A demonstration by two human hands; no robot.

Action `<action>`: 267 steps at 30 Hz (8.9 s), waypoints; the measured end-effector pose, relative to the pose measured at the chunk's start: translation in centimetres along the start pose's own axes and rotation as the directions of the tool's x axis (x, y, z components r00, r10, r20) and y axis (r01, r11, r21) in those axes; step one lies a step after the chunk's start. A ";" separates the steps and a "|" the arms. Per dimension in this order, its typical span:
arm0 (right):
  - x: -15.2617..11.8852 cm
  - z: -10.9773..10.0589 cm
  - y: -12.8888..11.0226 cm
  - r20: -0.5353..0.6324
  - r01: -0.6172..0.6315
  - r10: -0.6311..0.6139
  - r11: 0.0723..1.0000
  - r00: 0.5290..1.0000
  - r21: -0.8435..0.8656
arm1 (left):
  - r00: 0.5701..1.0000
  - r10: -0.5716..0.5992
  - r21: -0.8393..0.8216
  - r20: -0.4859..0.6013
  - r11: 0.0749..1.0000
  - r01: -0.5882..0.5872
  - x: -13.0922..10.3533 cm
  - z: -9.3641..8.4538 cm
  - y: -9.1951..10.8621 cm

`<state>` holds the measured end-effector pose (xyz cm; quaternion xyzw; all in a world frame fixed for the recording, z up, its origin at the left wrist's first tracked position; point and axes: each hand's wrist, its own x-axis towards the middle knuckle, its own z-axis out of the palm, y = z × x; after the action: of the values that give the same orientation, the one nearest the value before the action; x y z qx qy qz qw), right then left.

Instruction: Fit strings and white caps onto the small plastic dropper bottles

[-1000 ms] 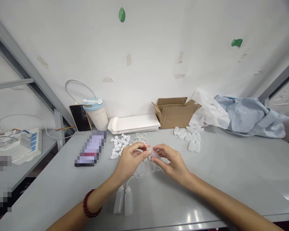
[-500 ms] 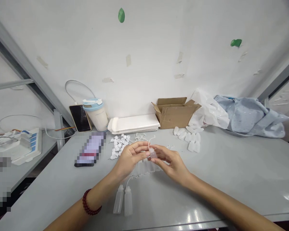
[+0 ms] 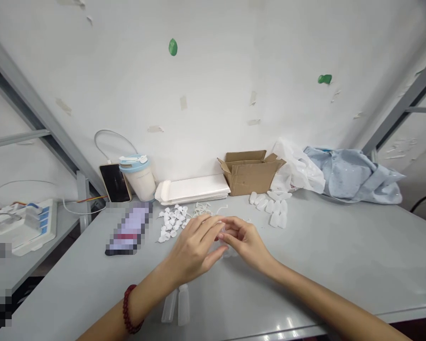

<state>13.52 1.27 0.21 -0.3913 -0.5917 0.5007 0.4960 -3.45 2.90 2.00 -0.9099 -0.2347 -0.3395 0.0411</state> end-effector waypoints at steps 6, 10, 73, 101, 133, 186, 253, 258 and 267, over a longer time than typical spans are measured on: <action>-0.5 0.6 -0.4 0.039 -0.066 0.065 0.997 0.997 0.048 | 0.997 -0.041 0.129 0.073 0.991 0.031 -0.7 -0.4 0.9; -0.8 0.7 -0.4 0.152 -0.017 0.024 0.999 0.988 -0.044 | 0.985 -0.146 0.050 0.087 0.989 0.142 -2.6 -1.6 2.1; 4.1 -7.1 2.8 -0.016 0.146 -0.296 0.517 0.955 -0.844 | 0.773 -0.527 0.024 0.354 0.831 0.556 -1.1 -2.6 -4.9; 4.9 -11.2 4.6 -0.068 -0.071 -0.051 -0.055 0.996 -0.996 | 0.766 -0.628 0.000 0.136 0.774 0.634 -1.3 -0.7 -6.3; 2.7 -5.3 1.2 0.245 0.475 -0.551 0.324 0.798 -0.818 | 0.862 -0.489 -0.343 0.133 0.793 0.503 0.0 -1.1 -1.4; 0.4 -2.1 0.9 0.430 0.657 -0.580 0.261 0.692 -0.707 | 0.848 -0.503 -0.375 0.168 0.762 0.527 0.0 -0.2 0.1; 1.1 -4.1 -1.8 0.471 -0.164 0.334 0.916 0.816 -0.365 | 0.809 -0.263 -0.127 0.526 0.916 0.381 -5.3 -3.7 4.1; 1.5 -4.3 -1.8 0.395 -0.182 0.317 0.922 0.862 -0.342 | 0.801 -0.256 -0.110 0.541 0.923 0.370 -5.1 -3.7 4.0; 1.8 -5.1 -1.6 0.315 -0.116 0.235 0.928 0.920 -0.354 | 0.795 -0.250 -0.107 0.552 0.925 0.366 -5.2 -4.0 4.0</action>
<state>18.22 3.78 2.19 -0.4248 -0.7078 0.4997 0.2624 -7.42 -3.63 2.11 -0.9161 -0.3455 -0.1007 -0.1768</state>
